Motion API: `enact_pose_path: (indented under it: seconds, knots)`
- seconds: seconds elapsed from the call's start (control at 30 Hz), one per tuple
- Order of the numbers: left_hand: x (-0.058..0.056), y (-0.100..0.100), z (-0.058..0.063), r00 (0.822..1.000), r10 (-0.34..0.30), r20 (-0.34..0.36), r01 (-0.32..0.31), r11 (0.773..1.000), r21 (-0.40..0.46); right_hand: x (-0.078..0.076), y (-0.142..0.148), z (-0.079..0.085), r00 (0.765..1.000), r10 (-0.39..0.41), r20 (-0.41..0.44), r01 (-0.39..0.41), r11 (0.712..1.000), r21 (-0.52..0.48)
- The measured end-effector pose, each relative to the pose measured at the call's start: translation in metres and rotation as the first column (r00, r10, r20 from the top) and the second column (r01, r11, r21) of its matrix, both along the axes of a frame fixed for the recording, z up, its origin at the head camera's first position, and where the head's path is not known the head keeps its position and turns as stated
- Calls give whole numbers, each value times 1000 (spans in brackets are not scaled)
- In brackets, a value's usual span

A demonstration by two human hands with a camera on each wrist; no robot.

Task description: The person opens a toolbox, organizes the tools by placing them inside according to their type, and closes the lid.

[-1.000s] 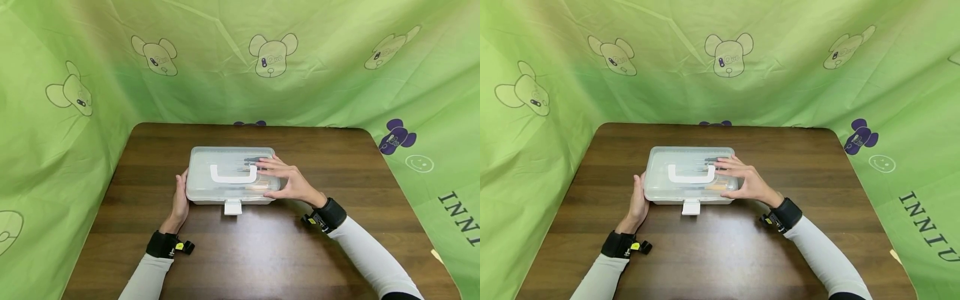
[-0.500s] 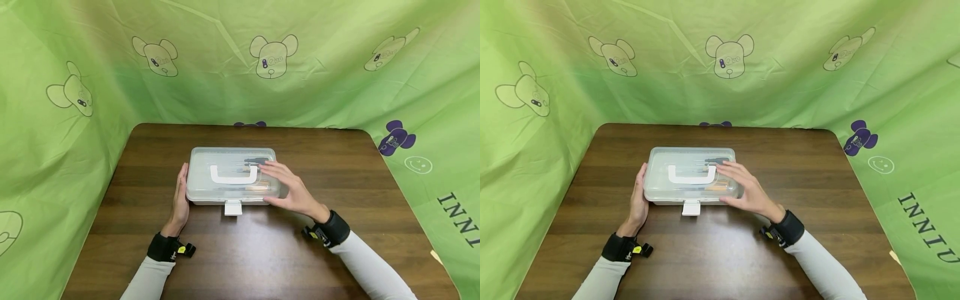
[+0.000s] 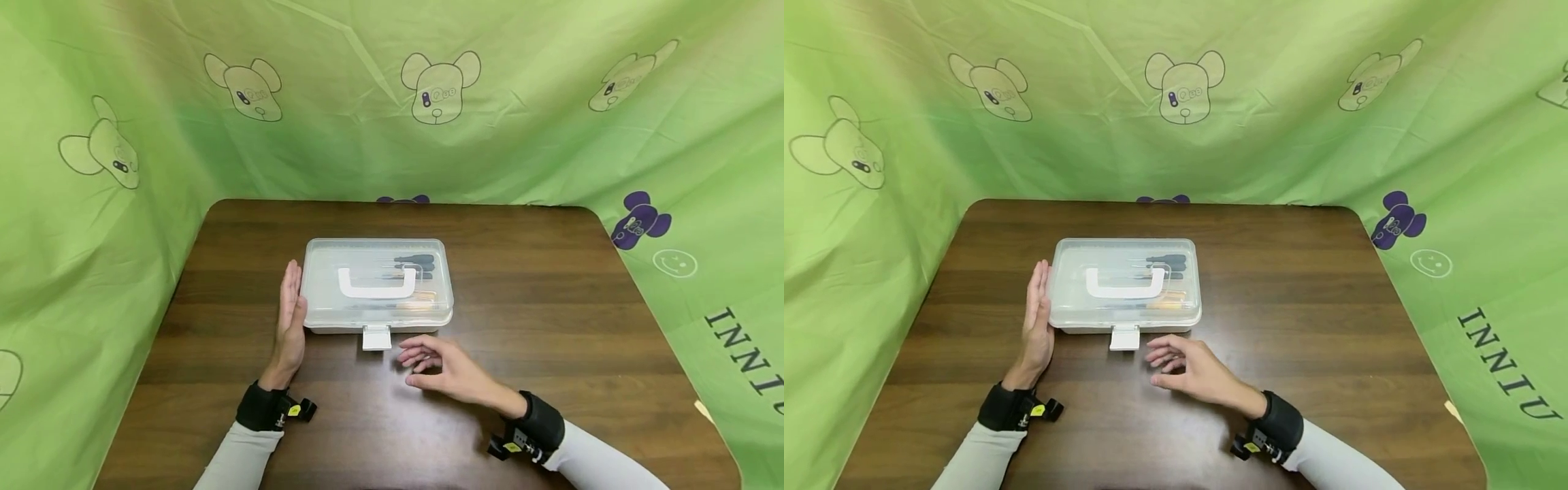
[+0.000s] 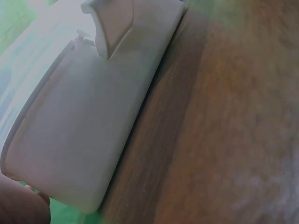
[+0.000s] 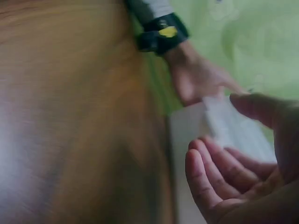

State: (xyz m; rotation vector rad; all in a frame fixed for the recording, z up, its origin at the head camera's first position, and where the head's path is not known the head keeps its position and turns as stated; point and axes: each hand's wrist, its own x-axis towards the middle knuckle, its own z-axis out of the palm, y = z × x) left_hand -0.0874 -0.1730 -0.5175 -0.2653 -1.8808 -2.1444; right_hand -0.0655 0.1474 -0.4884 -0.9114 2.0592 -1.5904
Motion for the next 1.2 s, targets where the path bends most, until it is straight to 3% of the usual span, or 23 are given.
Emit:
enact_pose_path:
  seconds: [0.1, 0.3, 0.43, 0.63, 0.7, 1.2]
  knots:
    - [0, -1, 0, 1000, -3, 3, 3, 1000, 0, -4, -8, -11, 989, -47, 138, 43, 998, 34]
    - [0, 0, 0, 1000, -13, 1, 13, 1000, -10, -7, -29, -23, 945, -148, 292, 160, 987, -18]
    - [1, 2, 0, 1000, -18, -5, 18, 1000, -25, -2, -40, -24, 895, -176, 409, 218, 974, -59]
    - [1, 3, 1, 1000, -8, -6, 8, 999, -37, 3, -49, -24, 790, -213, 575, 339, 933, -119]
    - [1, 3, 2, 1000, -5, -3, 5, 999, -41, 3, -51, -24, 766, -214, 607, 368, 919, -141]
    - [3, 3, 2, 1000, 8, 24, -7, 999, -34, 4, -64, -21, 715, -242, 656, 425, 895, -133]
